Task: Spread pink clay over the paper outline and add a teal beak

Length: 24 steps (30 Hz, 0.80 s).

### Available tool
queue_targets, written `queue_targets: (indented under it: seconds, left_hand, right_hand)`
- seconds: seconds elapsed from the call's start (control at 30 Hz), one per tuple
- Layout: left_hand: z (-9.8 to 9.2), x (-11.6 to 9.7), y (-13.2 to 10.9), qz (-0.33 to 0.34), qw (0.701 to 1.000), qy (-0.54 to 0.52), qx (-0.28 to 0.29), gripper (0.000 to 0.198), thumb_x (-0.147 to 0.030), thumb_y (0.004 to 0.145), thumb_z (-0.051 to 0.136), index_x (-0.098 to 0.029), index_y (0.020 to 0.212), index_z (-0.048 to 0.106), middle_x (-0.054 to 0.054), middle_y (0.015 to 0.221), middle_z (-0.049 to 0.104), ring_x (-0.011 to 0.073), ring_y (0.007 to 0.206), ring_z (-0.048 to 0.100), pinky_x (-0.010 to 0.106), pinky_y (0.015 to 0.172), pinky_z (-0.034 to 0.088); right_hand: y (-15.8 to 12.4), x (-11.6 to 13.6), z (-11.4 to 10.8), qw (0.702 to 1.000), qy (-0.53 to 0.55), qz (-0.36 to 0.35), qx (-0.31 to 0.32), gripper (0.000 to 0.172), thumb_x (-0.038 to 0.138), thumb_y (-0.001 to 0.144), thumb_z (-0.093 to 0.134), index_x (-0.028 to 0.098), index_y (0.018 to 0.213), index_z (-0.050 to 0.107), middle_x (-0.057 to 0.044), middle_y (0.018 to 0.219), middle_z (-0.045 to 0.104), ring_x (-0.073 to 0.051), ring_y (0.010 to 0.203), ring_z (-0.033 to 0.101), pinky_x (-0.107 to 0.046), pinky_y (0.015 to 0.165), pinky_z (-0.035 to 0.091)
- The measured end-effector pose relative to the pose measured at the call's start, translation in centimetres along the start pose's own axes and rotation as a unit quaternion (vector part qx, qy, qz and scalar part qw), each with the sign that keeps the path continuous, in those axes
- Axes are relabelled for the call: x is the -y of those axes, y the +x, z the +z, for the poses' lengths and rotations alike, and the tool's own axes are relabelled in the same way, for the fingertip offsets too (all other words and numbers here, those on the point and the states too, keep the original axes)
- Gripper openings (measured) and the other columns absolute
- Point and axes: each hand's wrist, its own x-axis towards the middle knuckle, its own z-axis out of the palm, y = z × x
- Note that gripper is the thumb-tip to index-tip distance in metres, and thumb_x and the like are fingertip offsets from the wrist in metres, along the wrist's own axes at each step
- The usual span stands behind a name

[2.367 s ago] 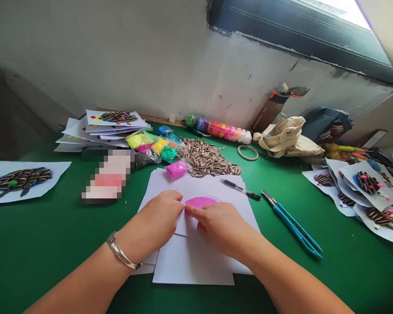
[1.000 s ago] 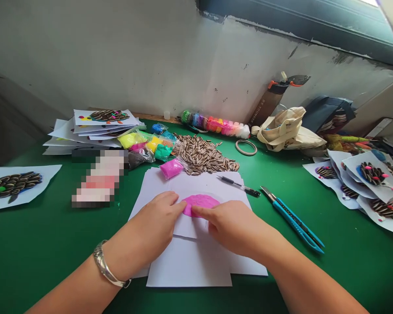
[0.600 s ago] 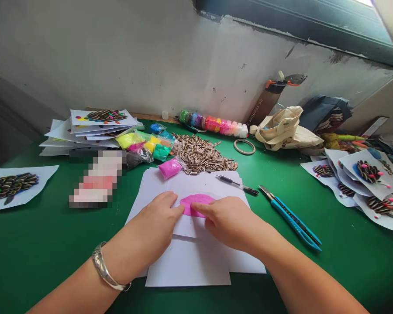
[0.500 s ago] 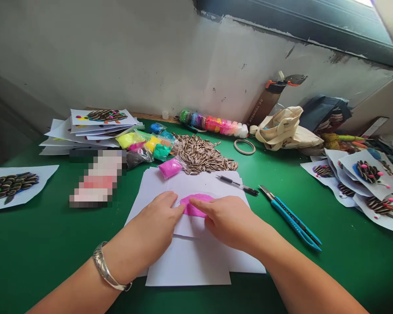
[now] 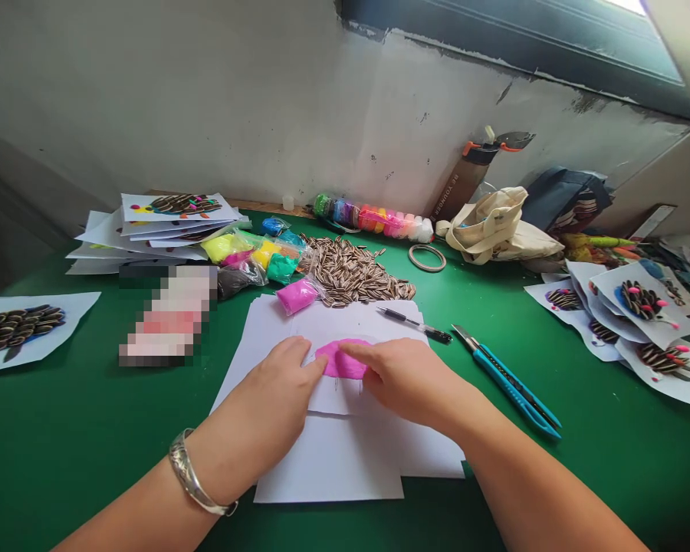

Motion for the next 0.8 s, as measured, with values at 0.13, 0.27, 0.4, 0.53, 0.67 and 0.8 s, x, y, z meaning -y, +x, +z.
queue_targets:
  seconds: [0.13,0.27,0.4,0.53,0.67,0.8]
  left_hand:
    - [0.2,0.1,0.1,-0.006,1.0,-0.002,-0.008,0.052,0.004,0.082,0.033,-0.017,0.122,0.058,0.01,0.101,0.053,0.024,0.097,0.051,0.039,0.084,0.049]
    - [0.2,0.0,0.2,-0.01,1.0,-0.004,-0.004,0.059,0.005,0.081,0.033,-0.017,0.133,0.051,0.011,0.102,0.053,0.0252,0.098,0.051,0.039,0.083,0.05]
    - [0.3,-0.2,0.0,-0.009,1.0,0.002,0.007,0.062,0.006,0.079,0.033,-0.02,0.133,0.051,0.01,0.104,0.05,0.0256,0.096,0.05,0.039,0.08,0.05]
    - [0.8,-0.2,-0.1,-0.001,1.0,0.012,-0.002,0.067,0.01,0.074,0.032,-0.02,0.129,0.053,0.011,0.108,0.047,0.0253,0.1,0.047,0.039,0.084,0.049]
    - [1.2,-0.1,-0.2,0.007,1.0,0.018,-0.014,0.069,0.011,0.072,0.031,-0.022,0.127,0.054,0.01,0.106,0.047,0.0244,0.097,0.047,0.038,0.081,0.05]
    - [1.4,-0.1,-0.2,0.02,0.999,0.021,-0.037,0.074,0.01,0.071,0.032,-0.025,0.134,0.049,0.008,0.102,0.048,0.0242,0.095,0.047,0.037,0.079,0.05]
  right_hand:
    - [-0.6,-1.2,-0.8,0.998,0.055,0.025,-0.03,0.06,0.016,0.088,0.039,0.035,0.145,0.044,-0.003,0.112,0.072,-0.018,0.091,0.065,-0.025,0.07,0.04]
    - [-1.6,-1.7,-1.1,0.998,0.041,-0.032,0.038,0.065,0.012,0.085,0.042,0.038,0.145,0.043,-0.003,0.096,0.074,-0.018,0.08,0.065,-0.025,0.066,0.039]
    - [-2.1,-1.0,-0.9,0.995,0.035,-0.06,0.077,0.069,0.009,0.082,0.043,0.043,0.142,0.044,0.0,0.087,0.073,-0.017,0.072,0.064,-0.024,0.061,0.036]
    - [-1.9,-0.4,-0.5,0.995,-0.002,-0.046,0.089,0.062,0.012,0.082,0.043,0.04,0.136,0.053,-0.002,0.087,0.074,-0.02,0.074,0.065,-0.026,0.058,0.034]
    - [-1.8,-0.9,-0.7,0.996,0.003,-0.045,0.072,0.065,0.012,0.081,0.045,0.04,0.139,0.049,-0.002,0.088,0.073,-0.018,0.073,0.064,-0.025,0.058,0.033]
    - [-1.6,-1.3,-0.6,0.999,0.008,-0.027,0.045,0.07,0.011,0.081,0.044,0.041,0.144,0.041,-0.001,0.084,0.072,-0.017,0.071,0.062,-0.025,0.058,0.032]
